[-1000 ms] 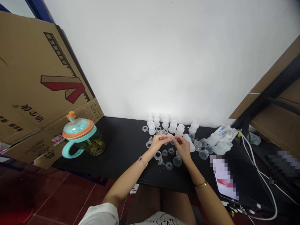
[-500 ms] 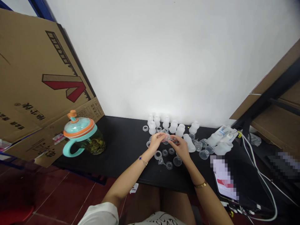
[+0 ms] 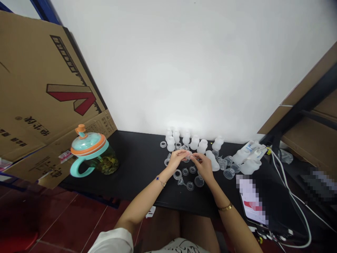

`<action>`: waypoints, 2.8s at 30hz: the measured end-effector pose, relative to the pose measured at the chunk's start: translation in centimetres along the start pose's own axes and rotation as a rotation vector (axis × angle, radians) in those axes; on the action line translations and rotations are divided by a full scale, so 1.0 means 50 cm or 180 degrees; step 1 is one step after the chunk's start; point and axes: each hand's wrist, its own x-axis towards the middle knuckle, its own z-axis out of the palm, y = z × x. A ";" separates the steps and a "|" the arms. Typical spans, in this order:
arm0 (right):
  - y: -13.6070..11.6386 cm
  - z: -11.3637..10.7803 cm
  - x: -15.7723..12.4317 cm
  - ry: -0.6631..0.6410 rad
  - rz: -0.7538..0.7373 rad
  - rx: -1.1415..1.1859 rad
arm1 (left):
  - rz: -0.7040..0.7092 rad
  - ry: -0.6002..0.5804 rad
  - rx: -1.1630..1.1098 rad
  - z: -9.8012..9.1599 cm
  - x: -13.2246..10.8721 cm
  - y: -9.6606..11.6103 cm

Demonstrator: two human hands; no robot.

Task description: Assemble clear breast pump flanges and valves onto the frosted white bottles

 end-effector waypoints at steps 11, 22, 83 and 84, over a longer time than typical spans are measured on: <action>0.000 -0.003 0.000 0.0119 0.0184 0.0044 | 0.0000 -0.0043 0.0068 0.001 -0.006 0.004; -0.002 0.000 0.003 0.0004 0.0472 0.0483 | -0.0078 0.0079 -0.0170 -0.002 -0.001 0.007; -0.011 -0.006 0.000 0.0294 0.0320 0.0268 | -0.0160 -0.0162 -0.0083 -0.001 -0.003 0.003; -0.011 -0.006 0.001 0.0272 0.0312 0.0303 | -0.0174 -0.0154 -0.0119 -0.002 -0.003 0.004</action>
